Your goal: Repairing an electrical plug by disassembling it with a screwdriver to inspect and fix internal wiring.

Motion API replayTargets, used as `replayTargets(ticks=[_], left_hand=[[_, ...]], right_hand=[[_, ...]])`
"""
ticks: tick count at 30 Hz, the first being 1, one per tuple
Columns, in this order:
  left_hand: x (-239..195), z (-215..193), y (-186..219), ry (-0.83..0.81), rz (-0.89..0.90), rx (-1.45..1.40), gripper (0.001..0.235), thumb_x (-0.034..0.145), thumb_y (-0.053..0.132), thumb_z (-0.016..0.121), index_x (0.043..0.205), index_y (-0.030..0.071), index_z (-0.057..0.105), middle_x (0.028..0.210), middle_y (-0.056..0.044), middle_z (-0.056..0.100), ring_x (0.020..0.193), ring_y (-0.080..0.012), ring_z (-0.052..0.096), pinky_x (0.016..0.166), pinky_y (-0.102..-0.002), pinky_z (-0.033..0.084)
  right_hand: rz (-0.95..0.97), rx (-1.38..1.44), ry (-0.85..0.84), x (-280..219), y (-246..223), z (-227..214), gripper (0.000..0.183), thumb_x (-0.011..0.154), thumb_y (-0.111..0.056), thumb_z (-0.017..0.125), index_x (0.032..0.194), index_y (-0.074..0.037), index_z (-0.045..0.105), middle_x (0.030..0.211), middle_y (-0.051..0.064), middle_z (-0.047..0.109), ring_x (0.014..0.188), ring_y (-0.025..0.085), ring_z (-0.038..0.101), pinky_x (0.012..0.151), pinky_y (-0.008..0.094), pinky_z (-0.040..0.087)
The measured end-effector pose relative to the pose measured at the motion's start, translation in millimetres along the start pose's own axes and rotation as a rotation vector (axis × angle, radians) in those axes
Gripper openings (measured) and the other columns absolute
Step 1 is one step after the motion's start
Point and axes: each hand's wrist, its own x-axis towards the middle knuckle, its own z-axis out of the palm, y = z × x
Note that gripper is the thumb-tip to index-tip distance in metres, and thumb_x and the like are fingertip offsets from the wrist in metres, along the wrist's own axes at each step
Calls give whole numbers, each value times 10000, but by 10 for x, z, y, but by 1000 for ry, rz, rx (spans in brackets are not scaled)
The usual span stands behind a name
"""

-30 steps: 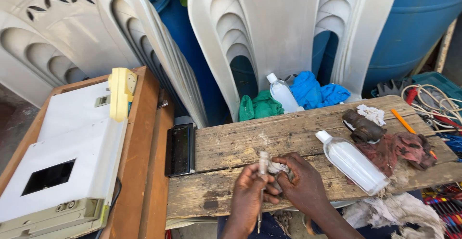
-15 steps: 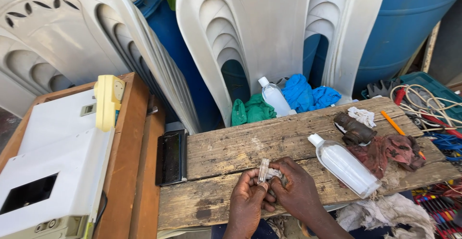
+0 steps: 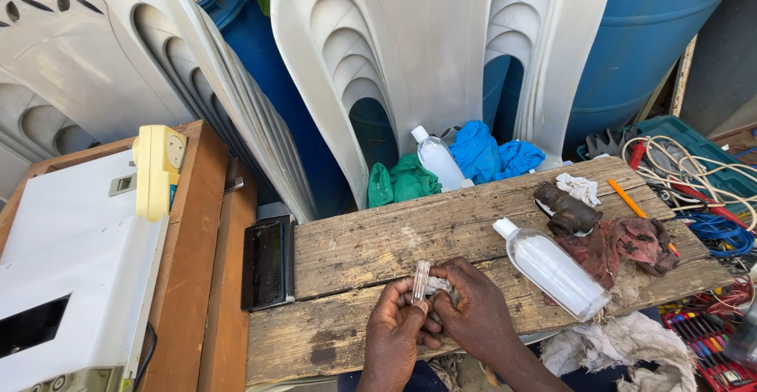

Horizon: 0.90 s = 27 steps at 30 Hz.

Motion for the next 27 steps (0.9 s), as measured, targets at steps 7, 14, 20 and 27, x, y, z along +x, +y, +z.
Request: replayTargets(ticks=[7, 14, 20, 27], left_hand=[[23, -21, -30, -18, 5, 0, 496, 1035, 107, 622, 1521, 55, 533, 1130, -205, 675, 741, -311, 703, 594, -421, 689], [16, -6, -2, -3, 10, -18, 422, 1035, 79, 625, 1452, 23, 594, 1093, -195, 665, 708, -286, 693, 551, -394, 666], [-12, -18, 28, -16, 23, -16, 416, 1034, 82, 635, 1447, 36, 613, 1093, -181, 671, 714, -282, 697, 566, -393, 680], [13, -26, -16, -18, 33, -47, 404, 1028, 73, 639, 1427, 9, 614, 1123, -190, 671, 699, -275, 700, 540, -375, 661]], right_hand=[[-20, -11, 20, 2, -10, -9, 332, 925, -253, 593, 1211, -205, 754, 1177, -75, 717, 951, 225, 734, 751, 448, 545], [27, -18, -34, 10, -22, -11, 354, 973, -293, 581, 1293, -237, 723, 1262, -88, 691, 975, 239, 727, 750, 493, 523], [-51, 2, 61, 10, -40, 19, 333, 882, -211, 609, 1169, -183, 777, 1123, -68, 731, 951, 195, 763, 788, 394, 564], [-9, 7, 39, -2, -114, -24, 335, 898, -230, 599, 1179, -186, 775, 1118, -71, 732, 918, 188, 754, 756, 398, 553]])
